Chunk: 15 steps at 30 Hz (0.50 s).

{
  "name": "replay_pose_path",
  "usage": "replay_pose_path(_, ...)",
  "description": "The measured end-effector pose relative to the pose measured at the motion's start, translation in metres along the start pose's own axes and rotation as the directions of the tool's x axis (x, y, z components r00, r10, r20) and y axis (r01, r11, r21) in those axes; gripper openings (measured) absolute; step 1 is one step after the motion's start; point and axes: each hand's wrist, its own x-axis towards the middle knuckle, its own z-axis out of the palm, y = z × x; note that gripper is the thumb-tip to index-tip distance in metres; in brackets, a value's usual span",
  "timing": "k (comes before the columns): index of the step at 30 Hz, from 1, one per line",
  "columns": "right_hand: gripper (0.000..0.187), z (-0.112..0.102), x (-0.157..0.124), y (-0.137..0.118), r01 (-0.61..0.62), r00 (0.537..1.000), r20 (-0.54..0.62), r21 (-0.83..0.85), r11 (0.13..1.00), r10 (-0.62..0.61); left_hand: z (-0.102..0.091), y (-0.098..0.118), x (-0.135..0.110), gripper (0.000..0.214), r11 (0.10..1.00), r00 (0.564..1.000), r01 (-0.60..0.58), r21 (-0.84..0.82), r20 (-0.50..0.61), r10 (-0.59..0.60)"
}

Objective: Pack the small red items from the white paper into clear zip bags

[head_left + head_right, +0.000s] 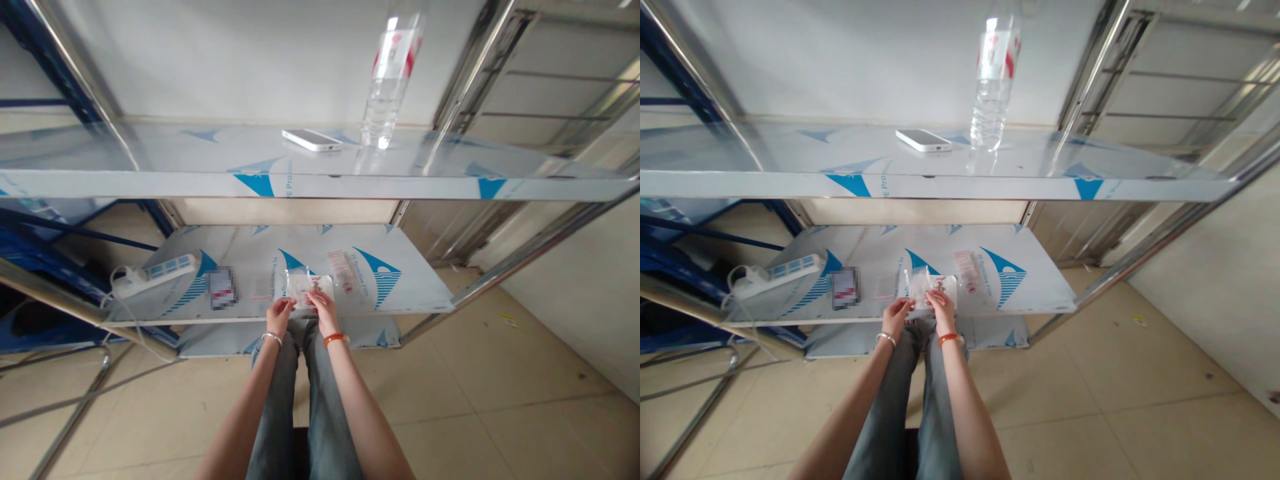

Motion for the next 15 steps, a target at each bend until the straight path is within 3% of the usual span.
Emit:
replay_pose_path(5,0.034,0.000,0.000,0.004,0.014,0.999,0.034,-0.069,0.997,-0.012,-0.004,-0.003,0.003,0.030,1.000,0.996,0.004,-0.030,-0.091,-0.007)
replay_pose_path(15,0.032,-0.004,0.012,0.025,0.245,0.967,0.127,-0.239,0.940,-0.220,-0.006,-0.010,0.005,0.029,1.000,0.990,-0.025,-0.015,-0.140,0.023)
